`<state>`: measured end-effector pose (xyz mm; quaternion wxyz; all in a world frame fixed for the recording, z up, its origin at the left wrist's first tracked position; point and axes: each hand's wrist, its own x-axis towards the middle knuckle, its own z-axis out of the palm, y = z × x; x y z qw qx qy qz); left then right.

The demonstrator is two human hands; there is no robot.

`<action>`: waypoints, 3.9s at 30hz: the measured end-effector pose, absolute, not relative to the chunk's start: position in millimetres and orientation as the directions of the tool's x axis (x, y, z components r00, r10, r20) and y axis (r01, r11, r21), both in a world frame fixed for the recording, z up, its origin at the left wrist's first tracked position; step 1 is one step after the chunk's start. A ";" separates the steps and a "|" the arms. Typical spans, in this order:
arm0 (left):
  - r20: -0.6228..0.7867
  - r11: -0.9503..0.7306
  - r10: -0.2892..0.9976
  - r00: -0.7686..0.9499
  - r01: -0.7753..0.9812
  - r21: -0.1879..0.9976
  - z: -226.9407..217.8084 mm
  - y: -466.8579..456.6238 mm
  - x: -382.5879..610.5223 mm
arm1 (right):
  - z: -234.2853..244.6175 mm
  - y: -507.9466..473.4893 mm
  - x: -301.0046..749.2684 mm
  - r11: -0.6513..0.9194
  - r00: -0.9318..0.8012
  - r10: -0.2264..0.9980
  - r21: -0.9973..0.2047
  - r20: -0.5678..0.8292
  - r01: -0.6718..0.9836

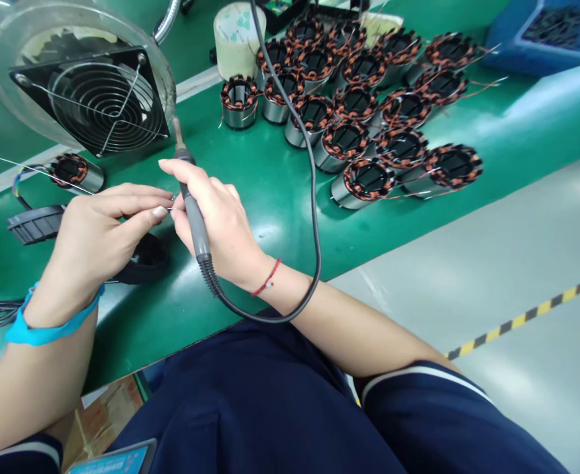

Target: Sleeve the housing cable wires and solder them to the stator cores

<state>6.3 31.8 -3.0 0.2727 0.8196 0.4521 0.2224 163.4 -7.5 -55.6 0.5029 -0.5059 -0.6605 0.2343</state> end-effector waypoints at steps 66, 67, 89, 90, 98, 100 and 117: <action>0.064 -0.411 0.901 0.428 0.797 0.442 -3.3 25.6 14.0 | -80.9 -64.9 194.9 0.480 0.283 0.746 -0.781 0.603 0.399; 0.062 -0.408 0.903 0.425 0.801 0.438 -3.1 25.5 14.3 | -80.7 -64.8 194.6 0.475 0.279 0.753 -0.785 0.596 0.397; 0.102 -0.427 0.897 0.430 0.784 0.451 -5.4 27.0 13.9 | -59.4 -43.5 200.9 0.453 0.050 0.859 -0.803 0.509 0.386; 0.094 -0.418 0.901 0.424 0.788 0.453 -5.1 27.0 14.2 | -56.4 -40.9 201.3 0.432 0.036 0.877 -0.820 0.479 0.375; 0.090 -0.423 0.899 0.430 0.792 0.440 -5.4 27.3 12.2 | -44.3 -21.7 197.3 0.410 -0.164 0.909 -0.752 0.383 0.517; 0.107 -0.442 0.890 0.443 0.782 0.440 -5.5 27.4 11.8 | -46.3 -21.0 194.5 0.396 -0.146 0.913 -0.740 0.382 0.543; -0.343 -0.136 0.871 0.352 0.843 0.520 4.8 41.9 -18.4 | -48.1 19.5 199.3 0.436 -0.276 0.899 -0.758 0.341 0.484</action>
